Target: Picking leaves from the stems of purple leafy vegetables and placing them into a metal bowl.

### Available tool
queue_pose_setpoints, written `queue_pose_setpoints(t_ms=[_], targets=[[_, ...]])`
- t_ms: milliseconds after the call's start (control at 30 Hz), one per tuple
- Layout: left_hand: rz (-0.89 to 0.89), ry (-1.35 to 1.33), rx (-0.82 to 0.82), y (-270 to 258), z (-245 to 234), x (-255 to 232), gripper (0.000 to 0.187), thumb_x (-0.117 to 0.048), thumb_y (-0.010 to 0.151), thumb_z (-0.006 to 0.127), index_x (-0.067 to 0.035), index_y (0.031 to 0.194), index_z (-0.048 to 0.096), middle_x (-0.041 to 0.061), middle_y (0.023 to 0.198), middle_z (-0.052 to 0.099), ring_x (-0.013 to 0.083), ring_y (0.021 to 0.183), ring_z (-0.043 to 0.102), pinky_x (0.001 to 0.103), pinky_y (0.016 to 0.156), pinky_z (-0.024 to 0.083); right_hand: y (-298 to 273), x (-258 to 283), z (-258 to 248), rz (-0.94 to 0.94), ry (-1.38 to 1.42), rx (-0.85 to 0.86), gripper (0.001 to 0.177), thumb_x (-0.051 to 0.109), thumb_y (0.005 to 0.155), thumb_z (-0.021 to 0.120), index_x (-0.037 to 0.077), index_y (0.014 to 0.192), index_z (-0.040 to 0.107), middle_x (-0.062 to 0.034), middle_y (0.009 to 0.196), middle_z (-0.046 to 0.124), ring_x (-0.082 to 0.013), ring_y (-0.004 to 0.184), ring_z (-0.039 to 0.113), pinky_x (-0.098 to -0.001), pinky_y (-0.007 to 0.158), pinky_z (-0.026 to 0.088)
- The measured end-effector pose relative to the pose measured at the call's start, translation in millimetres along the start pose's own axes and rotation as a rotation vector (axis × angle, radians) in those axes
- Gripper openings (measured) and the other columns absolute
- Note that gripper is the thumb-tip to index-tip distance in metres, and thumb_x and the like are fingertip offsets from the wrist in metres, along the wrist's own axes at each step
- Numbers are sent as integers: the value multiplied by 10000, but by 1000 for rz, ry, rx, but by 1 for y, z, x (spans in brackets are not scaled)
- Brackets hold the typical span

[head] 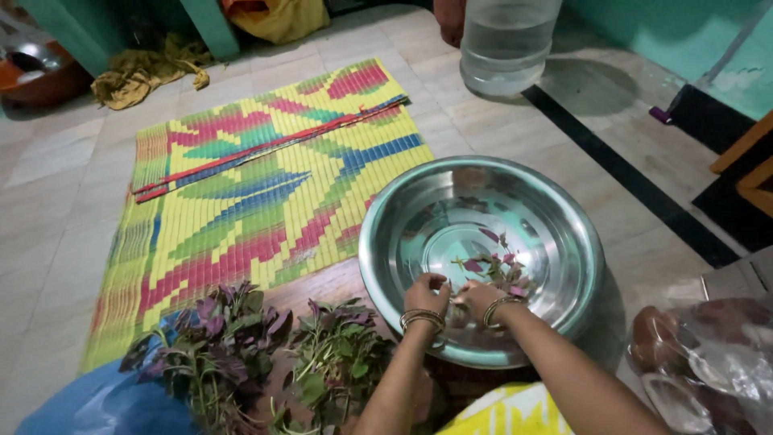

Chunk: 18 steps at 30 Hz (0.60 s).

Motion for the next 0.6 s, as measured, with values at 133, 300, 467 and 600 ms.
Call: queue_pose_setpoints(t_ms=[133,300,467,600], targets=[[6,-3,-1,-2,-2,-4,227,-261,833,739,-119,1008,771,78,1024,785,257,967,752,379,886,577,26,-15,13,-48,-9,-112,378,171,846,726,252,1214,749,-103,1315,628,-308,1156,631,-427,1005,512],[6,-30,20,-5,-2,-7,231,-267,838,728,-111,1003,772,88,1020,785,256,967,755,373,900,574,-12,-29,-31,206,313,-269,137,188,840,746,145,917,851,-33,1002,798,-186,874,774,-354,857,614],[-15,-29,34,-3,-8,-18,222,-278,836,730,-113,975,781,70,1019,787,243,971,754,366,909,565,-23,-53,-46,331,414,-224,124,126,794,786,127,901,847,-70,952,841,-165,811,791,-334,802,640],[-23,-66,27,-6,-2,-8,216,-273,838,732,-102,964,774,74,1003,786,246,961,756,370,894,570,-21,-85,-42,297,390,-387,329,14,744,772,196,1013,818,-14,1069,799,-140,916,743,-318,867,589]])
Point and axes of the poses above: each hand's wrist, its own y-axis towards the middle knuckle, its own z-axis out of the palm, x = y × z, the point moved 7 cm from there along y, towards the middle knuckle
